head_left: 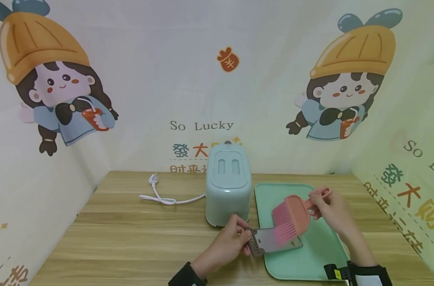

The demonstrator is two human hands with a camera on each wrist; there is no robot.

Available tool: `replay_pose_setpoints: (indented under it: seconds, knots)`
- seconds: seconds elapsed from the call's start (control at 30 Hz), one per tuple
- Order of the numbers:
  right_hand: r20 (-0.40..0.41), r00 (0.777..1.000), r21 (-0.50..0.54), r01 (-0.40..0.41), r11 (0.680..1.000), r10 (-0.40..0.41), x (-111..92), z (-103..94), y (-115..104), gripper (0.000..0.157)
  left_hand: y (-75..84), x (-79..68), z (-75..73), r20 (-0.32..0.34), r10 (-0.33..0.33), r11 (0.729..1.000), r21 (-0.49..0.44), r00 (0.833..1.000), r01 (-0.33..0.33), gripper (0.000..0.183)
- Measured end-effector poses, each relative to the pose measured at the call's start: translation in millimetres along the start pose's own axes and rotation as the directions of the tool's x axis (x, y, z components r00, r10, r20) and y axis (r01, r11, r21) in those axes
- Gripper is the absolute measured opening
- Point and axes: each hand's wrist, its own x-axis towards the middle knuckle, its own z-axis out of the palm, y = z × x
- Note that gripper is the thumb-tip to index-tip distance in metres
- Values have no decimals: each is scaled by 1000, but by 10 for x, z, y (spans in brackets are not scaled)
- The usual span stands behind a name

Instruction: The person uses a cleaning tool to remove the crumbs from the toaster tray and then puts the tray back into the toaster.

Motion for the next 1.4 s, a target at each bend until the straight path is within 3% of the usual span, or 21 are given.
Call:
replay_pose_setpoints:
  seconds: [0.17,0.33,0.43,0.6,0.73,1.1,1.4]
  knots:
    - [-51,999,-60,-13,998,10,-23,-120,47,31,34,-14,3,1,-1,1000,4,1000,1,19]
    - [-39,999,65,38,997,-35,-27,-215,21,33,53,-3,10,-26,-2,1000,21,1000,3,19]
    - [7,995,151,102,983,-104,-27,-228,-8,30,52,9,11,-34,16,999,33,999,-14,19]
    - [136,968,228,177,957,-211,-1,-156,3,21,57,-2,8,-39,48,998,40,998,-46,19]
    - [192,956,231,177,957,-223,15,-140,86,19,55,-8,8,-47,56,998,40,997,-54,18]
    - [93,983,49,154,987,-158,-37,-319,124,23,19,24,9,-37,29,999,40,999,-28,19]
    - [-79,992,146,113,983,-102,-23,-206,-31,31,72,-13,7,-29,44,996,82,999,-42,18]
